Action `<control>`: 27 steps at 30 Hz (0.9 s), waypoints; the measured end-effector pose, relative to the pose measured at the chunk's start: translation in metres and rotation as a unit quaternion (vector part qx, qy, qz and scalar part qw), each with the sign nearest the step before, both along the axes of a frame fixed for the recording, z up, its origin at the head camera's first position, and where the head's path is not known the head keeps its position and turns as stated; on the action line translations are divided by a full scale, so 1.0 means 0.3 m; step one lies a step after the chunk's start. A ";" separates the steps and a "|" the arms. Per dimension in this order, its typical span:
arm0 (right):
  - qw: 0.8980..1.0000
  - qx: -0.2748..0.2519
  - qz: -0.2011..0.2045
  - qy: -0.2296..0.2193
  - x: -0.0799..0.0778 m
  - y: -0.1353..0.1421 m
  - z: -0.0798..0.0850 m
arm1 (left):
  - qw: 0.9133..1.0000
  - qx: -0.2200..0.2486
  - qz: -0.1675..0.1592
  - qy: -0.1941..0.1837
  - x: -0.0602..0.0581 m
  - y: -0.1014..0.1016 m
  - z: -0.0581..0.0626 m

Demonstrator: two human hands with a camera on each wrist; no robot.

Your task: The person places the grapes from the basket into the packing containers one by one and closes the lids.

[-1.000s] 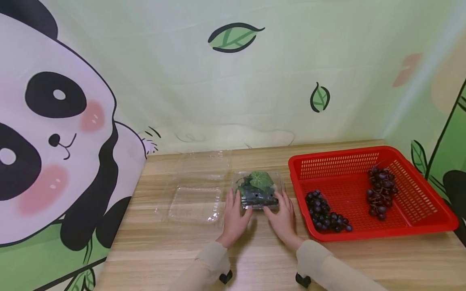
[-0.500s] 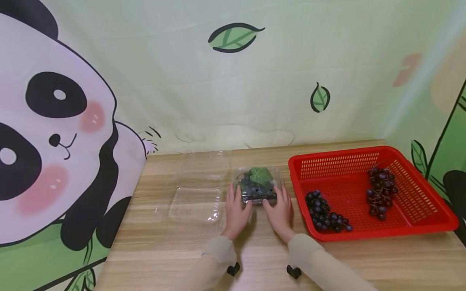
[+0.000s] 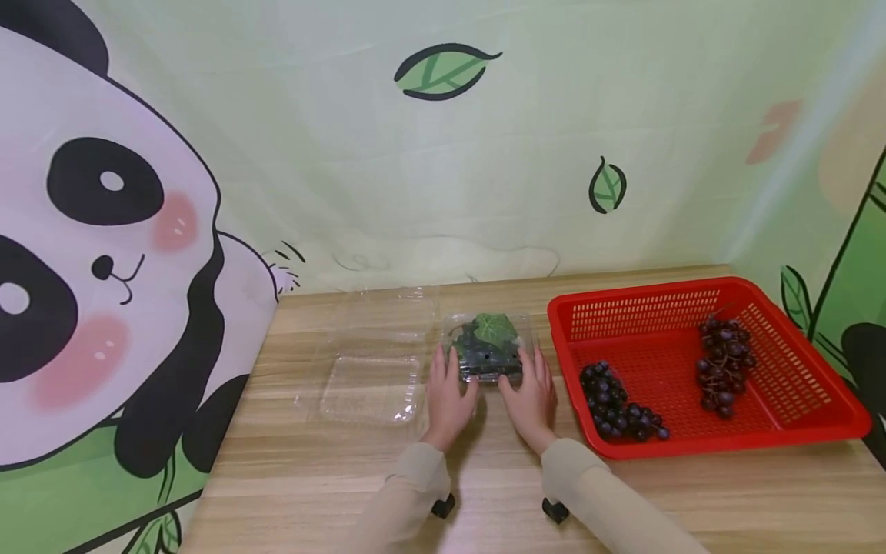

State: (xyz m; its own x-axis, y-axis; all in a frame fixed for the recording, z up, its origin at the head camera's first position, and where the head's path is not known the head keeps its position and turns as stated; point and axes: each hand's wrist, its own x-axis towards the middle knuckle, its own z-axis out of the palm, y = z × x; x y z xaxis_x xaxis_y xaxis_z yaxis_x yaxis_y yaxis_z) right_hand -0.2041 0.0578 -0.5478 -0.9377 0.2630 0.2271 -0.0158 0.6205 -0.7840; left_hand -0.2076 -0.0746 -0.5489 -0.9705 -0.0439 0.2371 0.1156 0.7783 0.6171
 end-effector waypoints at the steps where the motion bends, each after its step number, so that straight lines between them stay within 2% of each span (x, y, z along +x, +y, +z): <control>1: 1.000 0.004 0.002 0.002 0.002 0.001 -0.001 | 1.000 -0.010 -0.002 0.001 0.003 -0.001 -0.001; 9: 0.999 0.033 0.022 0.009 0.039 0.009 -0.003 | 0.998 -0.056 -0.024 0.010 0.054 -0.008 -0.012; 16: 0.996 0.066 0.056 -0.031 0.087 0.008 0.015 | 0.995 -0.097 -0.038 0.010 0.098 -0.014 -0.033; 22: 0.985 0.136 0.082 -0.064 0.119 -0.002 0.017 | 0.990 -0.138 -0.042 -0.008 0.109 -0.014 -0.049; 27: 0.981 0.157 0.089 -0.064 0.114 -0.009 0.025 | 0.988 -0.147 -0.045 -0.015 0.098 -0.011 -0.048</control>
